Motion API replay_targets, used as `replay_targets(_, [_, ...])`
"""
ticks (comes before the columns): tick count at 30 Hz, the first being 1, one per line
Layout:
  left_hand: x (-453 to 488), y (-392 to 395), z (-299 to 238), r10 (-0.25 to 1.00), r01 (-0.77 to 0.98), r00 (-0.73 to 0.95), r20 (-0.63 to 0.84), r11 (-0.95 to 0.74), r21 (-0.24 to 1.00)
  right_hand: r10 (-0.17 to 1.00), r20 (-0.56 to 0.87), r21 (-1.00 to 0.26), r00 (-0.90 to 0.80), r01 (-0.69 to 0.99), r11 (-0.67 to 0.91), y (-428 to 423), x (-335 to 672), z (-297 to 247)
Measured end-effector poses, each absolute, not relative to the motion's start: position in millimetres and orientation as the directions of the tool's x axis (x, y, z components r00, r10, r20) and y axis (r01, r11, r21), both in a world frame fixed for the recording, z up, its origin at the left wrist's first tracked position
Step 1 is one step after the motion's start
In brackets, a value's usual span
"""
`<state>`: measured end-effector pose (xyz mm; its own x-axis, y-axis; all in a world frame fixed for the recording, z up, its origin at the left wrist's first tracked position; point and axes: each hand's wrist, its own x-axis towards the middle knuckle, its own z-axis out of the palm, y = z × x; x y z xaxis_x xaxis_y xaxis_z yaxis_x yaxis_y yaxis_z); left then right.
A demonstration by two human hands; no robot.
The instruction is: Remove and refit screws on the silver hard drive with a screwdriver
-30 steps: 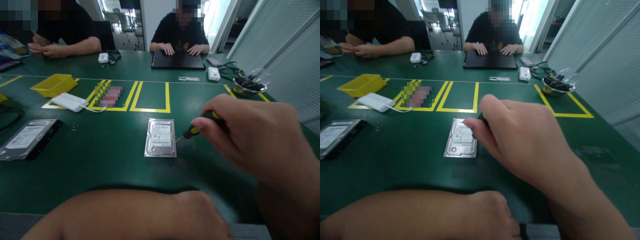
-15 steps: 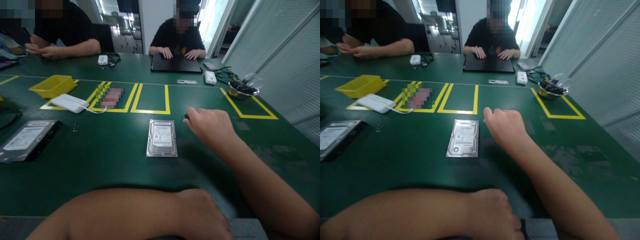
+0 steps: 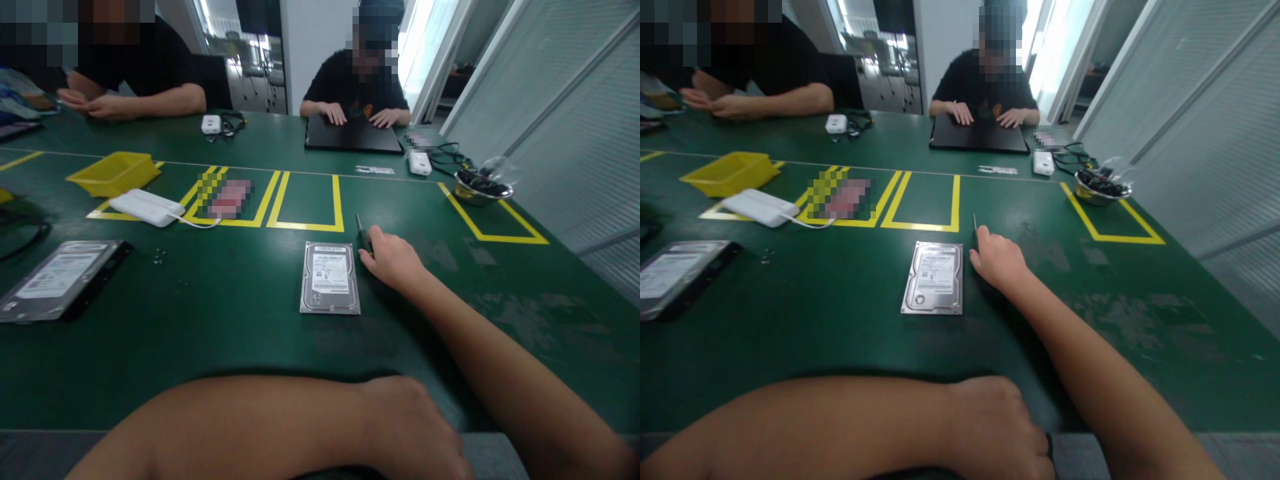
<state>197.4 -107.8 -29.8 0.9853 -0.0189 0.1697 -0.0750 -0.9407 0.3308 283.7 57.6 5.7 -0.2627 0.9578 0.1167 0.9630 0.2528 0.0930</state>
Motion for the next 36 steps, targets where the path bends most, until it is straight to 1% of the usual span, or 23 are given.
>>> replay_targets(4, [198,-107,-29,-0.028,-0.077,0.989,0.146,-0.936,0.343,0.952,0.123,0.009,-0.279,0.960,0.280,67,283,1])
replay_targets(13, [198,-107,-29,-0.025,-0.084,0.985,0.169,-0.931,0.354,0.927,0.173,-0.159,-0.333,0.919,0.360,70,284,1])
replay_targets(19, [197,-106,-26,-0.038,-0.087,0.989,0.145,-0.931,0.354,0.902,0.182,-0.237,-0.391,0.873,0.426,73,285,-1])
replay_targets(22, [196,-105,-23,-0.045,-0.085,0.991,0.124,-0.934,0.348,0.901,0.175,-0.274,-0.398,0.859,0.433,70,285,2])
replay_targets(27, [197,-103,-21,-0.067,-0.091,0.995,0.079,-0.925,0.369,0.921,0.174,-0.328,-0.349,0.861,0.389,59,280,8])
replay_targets(30, [197,-102,-22,-0.078,-0.107,0.993,0.091,-0.919,0.381,0.923,0.187,-0.352,-0.337,0.854,0.383,43,270,13])
replay_targets(33, [197,-103,-23,-0.080,-0.117,0.990,0.113,-0.922,0.370,0.924,0.200,-0.352,-0.325,0.856,0.378,18,257,20])
replay_targets(34, [197,-103,-23,-0.080,-0.116,0.991,0.111,-0.924,0.365,0.932,0.193,-0.344,-0.306,0.869,0.356,8,253,21])
replay_targets(36, [198,-104,-25,-0.075,-0.111,0.991,0.114,-0.929,0.354,0.933,0.150,-0.339,-0.326,0.870,0.358,-11,246,22])
